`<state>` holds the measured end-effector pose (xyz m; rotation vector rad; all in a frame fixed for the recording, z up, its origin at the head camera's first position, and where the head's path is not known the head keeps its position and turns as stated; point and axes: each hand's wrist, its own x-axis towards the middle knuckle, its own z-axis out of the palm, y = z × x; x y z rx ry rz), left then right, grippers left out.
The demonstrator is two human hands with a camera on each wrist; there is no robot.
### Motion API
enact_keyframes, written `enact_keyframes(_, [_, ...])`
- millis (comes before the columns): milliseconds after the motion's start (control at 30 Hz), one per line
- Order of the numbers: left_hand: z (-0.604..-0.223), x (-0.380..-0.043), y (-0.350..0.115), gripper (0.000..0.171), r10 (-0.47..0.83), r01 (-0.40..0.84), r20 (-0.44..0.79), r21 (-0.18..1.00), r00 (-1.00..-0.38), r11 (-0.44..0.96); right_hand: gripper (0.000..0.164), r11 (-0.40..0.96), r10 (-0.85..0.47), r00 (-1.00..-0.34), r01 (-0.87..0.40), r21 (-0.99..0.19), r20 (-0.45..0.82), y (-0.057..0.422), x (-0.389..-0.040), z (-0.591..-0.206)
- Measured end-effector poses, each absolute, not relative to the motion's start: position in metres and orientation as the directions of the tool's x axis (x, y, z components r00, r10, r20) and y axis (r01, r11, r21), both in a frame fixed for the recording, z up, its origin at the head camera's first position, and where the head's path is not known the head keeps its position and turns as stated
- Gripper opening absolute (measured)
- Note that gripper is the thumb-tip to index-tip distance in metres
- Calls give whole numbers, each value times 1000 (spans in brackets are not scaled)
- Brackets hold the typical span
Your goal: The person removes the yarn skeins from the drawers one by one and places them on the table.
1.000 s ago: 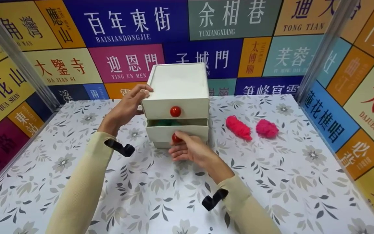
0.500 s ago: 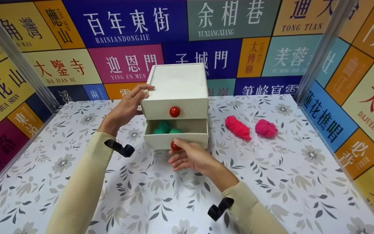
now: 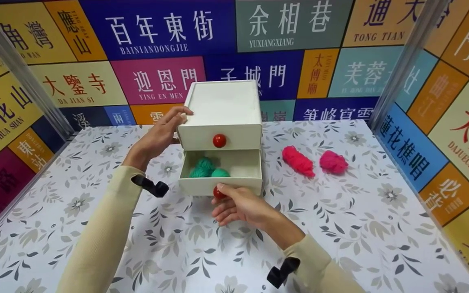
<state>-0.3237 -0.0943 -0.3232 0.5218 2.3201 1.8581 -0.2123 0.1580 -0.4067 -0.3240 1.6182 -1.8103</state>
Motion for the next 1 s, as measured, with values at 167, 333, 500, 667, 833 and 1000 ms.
enact_keyframes(167, [-322,-324,-95,26,344,192,119,964,-931,185,43,7,-642,-726,317,-949,-247,160,-208,-406])
enact_keyframes(333, [-322,-324,-95,26,351,193,117,963,-929,188,42,3,-662,-709,321,-947,-243,160,-202,-407])
enact_keyframes(500, [-322,-324,-95,26,349,190,113,962,-930,196,43,24,-666,-700,324,-946,-257,160,-195,-407])
enact_keyframes(667, [-323,-324,-96,26,342,194,115,959,-933,205,44,40,-656,-702,332,-942,-276,160,-189,-406])
enact_keyframes(833, [-323,-324,-96,25,337,189,114,961,-935,200,48,55,-664,-691,337,-940,-287,162,-184,-406])
enact_keyframes(1000, [-324,-325,-95,24,341,189,118,965,-933,182,47,65,-673,-682,329,-942,-285,163,-178,-407])
